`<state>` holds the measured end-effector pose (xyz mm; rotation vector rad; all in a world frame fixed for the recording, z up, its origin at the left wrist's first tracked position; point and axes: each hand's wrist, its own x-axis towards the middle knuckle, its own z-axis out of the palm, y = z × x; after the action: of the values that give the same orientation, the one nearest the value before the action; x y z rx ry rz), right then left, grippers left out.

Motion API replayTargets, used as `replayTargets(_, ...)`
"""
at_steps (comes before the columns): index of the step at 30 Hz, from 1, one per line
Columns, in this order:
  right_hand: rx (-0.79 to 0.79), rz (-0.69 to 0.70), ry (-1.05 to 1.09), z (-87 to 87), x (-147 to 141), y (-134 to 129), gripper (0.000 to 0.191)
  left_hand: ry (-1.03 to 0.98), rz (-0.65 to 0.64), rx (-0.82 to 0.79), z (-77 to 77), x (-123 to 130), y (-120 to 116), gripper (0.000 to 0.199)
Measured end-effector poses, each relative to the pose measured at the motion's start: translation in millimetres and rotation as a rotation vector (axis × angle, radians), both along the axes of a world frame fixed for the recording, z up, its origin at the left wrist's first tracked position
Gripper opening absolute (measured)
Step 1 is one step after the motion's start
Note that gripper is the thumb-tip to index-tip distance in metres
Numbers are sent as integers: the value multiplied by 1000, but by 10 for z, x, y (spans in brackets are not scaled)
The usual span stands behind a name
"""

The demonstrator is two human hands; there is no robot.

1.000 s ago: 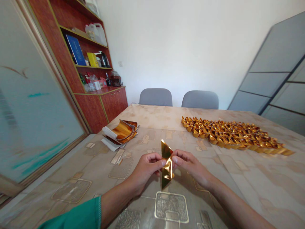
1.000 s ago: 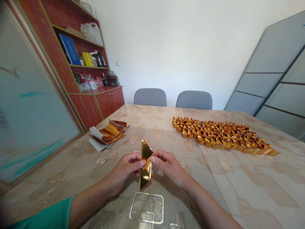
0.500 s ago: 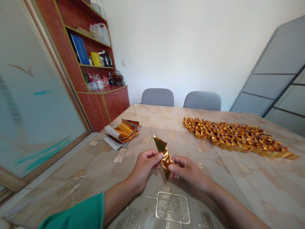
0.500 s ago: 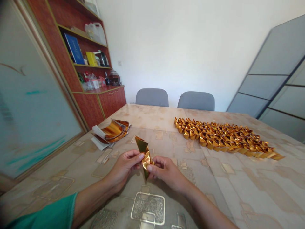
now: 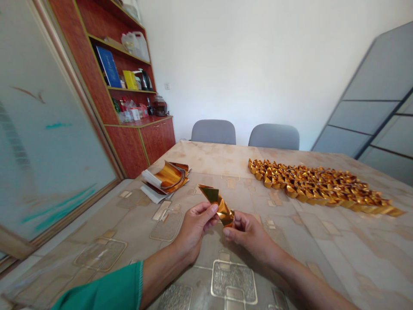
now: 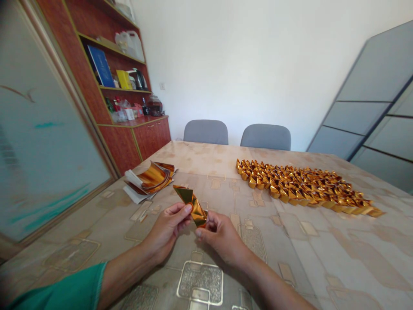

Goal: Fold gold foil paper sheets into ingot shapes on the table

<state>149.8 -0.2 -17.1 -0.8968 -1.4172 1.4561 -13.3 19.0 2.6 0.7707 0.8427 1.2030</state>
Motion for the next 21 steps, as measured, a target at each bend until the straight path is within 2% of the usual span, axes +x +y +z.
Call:
replayTargets(4,52,-53,-15,21,11,7,38,-13,34,-2,24,-25,31,33)
replayTargets(7,55,-34,-114,113,109,12,28,-64,61,-23,46,-48,62,34)
replayTargets(10,278,-148,-294,232,219,-1,34,-108,3,-111,46,-48,47,36)
replayTargets(13,550,-102,-463,337,255,-30,49,-118,-89,-169,26,-26,-17,36)
replayTargets(17,774,26,-553,397,241,-48,35,-103,-152,-170,16,-5,-87,36)
replayTargets(21,918,-30,-581,344,285,-10,24,-72,-228,-176,42,-15,-89,36)
